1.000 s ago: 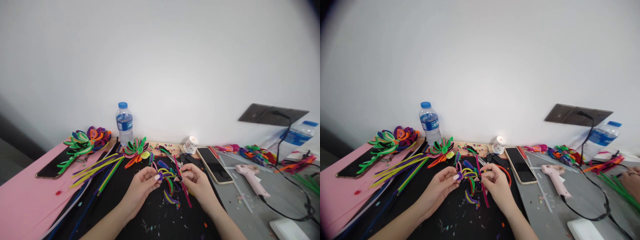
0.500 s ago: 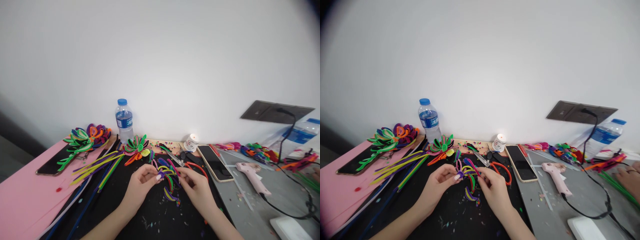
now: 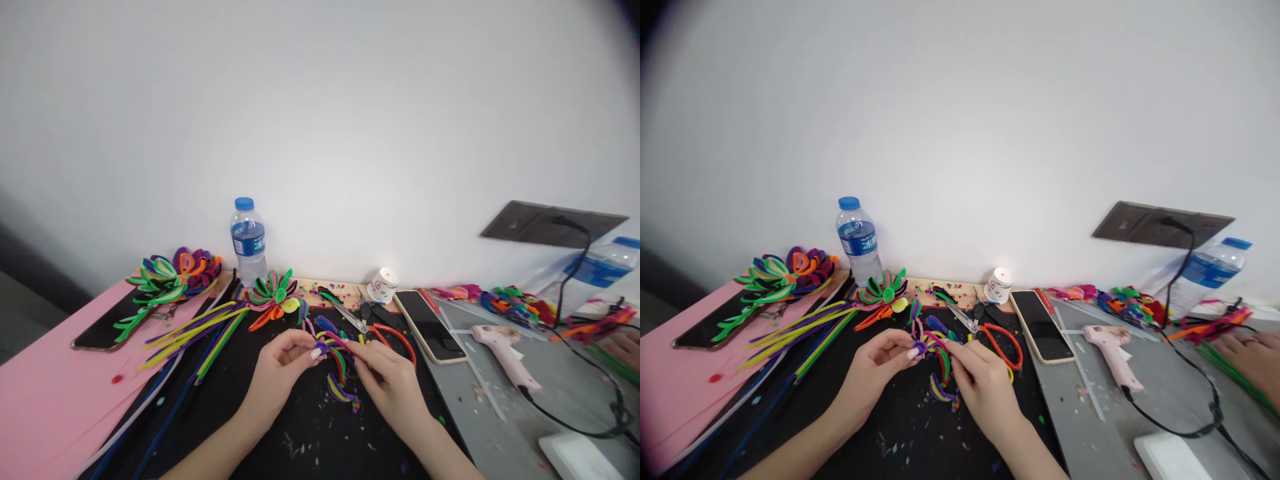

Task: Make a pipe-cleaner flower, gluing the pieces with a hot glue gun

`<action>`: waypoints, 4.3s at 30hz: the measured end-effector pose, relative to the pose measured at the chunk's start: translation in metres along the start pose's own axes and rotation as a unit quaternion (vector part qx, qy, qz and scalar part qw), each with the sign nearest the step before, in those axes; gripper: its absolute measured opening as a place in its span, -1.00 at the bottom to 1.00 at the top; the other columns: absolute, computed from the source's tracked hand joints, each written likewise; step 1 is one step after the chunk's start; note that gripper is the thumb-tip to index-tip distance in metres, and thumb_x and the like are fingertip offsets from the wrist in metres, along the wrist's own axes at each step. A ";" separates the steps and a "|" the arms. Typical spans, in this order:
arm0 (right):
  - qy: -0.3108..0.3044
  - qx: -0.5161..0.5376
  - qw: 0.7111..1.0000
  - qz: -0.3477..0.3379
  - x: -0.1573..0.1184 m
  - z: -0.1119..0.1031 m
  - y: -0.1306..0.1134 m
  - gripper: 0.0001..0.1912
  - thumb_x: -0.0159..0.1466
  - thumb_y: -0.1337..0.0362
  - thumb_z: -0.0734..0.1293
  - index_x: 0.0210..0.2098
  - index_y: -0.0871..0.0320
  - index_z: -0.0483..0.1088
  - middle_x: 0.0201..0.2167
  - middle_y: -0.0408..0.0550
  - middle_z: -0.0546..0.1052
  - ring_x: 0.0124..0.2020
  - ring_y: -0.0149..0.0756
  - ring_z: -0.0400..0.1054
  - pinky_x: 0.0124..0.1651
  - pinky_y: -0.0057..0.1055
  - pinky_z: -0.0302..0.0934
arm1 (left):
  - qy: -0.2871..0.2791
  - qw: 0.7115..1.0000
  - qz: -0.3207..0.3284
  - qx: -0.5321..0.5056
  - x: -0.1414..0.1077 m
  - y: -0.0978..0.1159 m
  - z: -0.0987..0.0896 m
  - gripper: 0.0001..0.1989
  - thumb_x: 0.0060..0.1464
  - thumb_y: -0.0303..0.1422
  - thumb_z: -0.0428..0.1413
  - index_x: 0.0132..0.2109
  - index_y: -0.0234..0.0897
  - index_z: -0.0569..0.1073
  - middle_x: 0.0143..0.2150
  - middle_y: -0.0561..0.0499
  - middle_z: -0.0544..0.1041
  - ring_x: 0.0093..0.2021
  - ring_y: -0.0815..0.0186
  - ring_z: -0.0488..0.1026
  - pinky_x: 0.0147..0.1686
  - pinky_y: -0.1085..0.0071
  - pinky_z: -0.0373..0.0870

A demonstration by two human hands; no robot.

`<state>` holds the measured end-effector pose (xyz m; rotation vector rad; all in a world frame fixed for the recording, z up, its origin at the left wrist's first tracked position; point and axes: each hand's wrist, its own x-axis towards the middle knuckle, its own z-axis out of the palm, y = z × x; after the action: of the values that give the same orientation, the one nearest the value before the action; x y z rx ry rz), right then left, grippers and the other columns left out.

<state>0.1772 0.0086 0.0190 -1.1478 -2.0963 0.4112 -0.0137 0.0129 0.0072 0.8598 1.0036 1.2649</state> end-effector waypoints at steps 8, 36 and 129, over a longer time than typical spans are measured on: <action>-0.020 -0.012 1.000 -0.020 -0.002 0.002 -0.002 -0.68 0.27 0.39 0.13 -0.04 0.14 0.37 -0.50 -0.05 0.36 -0.50 -0.33 0.29 -0.44 -0.43 0.23 | 0.003 1.000 -0.001 -0.006 0.000 0.001 0.001 -0.84 -0.23 -0.43 0.28 -0.41 -0.31 0.46 -0.47 0.08 0.49 -0.43 0.36 0.44 -0.35 0.46 0.42; -0.095 -0.045 0.994 -0.037 -0.002 0.000 -0.002 -0.59 0.28 0.42 0.08 0.10 0.12 0.22 -0.43 -0.02 0.41 -0.46 -0.31 0.28 -0.40 -0.42 0.21 | -0.015 1.000 -0.011 -0.016 0.001 -0.003 -0.002 -0.85 -0.18 -0.45 0.26 -0.38 -0.30 0.46 -0.44 0.09 0.48 -0.40 0.39 0.45 -0.32 0.49 0.44; -0.079 0.089 0.993 -0.007 0.000 -0.005 -0.006 -0.67 0.27 0.42 0.11 -0.04 0.07 0.34 -0.30 -0.01 0.49 -0.34 -0.33 0.37 -0.27 -0.43 0.26 | -0.096 0.995 0.026 0.019 -0.001 -0.006 0.000 -0.84 -0.11 -0.42 0.20 -0.31 -0.29 0.40 -0.41 0.07 0.44 -0.42 0.36 0.42 -0.35 0.42 0.38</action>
<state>0.1769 0.0051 0.0262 -1.0243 -2.1511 0.6881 -0.0114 0.0115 0.0021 1.0218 0.8586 1.1865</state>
